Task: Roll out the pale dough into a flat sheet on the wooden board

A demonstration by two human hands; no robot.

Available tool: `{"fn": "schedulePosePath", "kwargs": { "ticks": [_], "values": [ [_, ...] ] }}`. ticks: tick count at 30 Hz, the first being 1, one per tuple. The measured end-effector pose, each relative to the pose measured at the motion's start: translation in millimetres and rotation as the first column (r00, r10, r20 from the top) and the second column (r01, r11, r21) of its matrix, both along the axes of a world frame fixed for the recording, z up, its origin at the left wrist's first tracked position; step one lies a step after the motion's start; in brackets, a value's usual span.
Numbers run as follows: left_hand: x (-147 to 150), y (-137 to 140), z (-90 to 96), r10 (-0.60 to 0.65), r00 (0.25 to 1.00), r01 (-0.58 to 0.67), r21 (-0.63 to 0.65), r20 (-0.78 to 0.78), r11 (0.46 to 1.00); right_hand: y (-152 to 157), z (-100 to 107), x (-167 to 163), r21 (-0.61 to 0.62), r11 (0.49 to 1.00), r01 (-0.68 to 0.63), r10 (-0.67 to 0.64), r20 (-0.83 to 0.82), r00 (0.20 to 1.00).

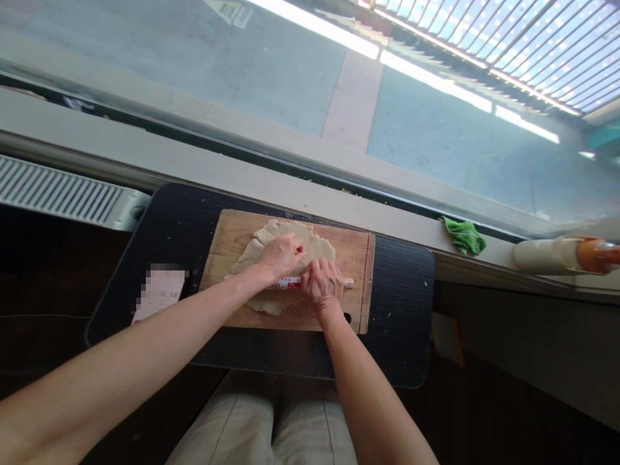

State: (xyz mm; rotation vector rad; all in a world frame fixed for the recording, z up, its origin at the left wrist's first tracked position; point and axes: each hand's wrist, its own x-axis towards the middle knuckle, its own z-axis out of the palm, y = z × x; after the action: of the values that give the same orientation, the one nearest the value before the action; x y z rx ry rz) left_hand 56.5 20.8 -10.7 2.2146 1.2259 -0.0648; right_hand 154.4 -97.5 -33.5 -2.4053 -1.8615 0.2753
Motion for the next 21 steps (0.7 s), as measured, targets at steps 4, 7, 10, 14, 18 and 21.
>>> {"fn": "schedulePosePath", "kwargs": {
  "ticks": [4,7,10,14,18,21],
  "values": [
    [-4.3,0.5,5.7,-0.013,1.000,0.013,-0.040,0.000,0.999,0.5,1.0,0.2,0.002,1.000,0.002,-0.002,-0.005,1.000],
    [-9.6,2.0,13.0,0.040,0.999,-0.041,-0.060,-0.015,0.997,0.4,1.1,-0.1,0.001,1.000,0.006,-0.006,-0.008,1.000],
    [-12.2,0.9,14.7,0.052,0.997,-0.056,-0.078,-0.061,0.995,0.4,0.6,-0.6,-0.003,1.000,0.012,-0.012,-0.006,1.000],
    [-8.9,0.2,6.1,0.042,0.995,-0.052,-0.111,-0.092,0.992,0.4,-1.2,-0.5,-0.008,1.000,0.003,-0.003,-0.002,1.000],
    [-4.2,7.2,5.6,0.040,0.986,-0.062,-0.137,-0.162,0.989,0.0,-2.2,-0.2,-0.004,1.000,0.008,-0.008,0.008,1.000],
    [-4.8,14.6,11.7,0.010,0.985,-0.043,-0.183,-0.174,0.982,-0.3,-2.5,-0.3,0.004,1.000,0.007,-0.007,0.017,1.000]
  ]
}}
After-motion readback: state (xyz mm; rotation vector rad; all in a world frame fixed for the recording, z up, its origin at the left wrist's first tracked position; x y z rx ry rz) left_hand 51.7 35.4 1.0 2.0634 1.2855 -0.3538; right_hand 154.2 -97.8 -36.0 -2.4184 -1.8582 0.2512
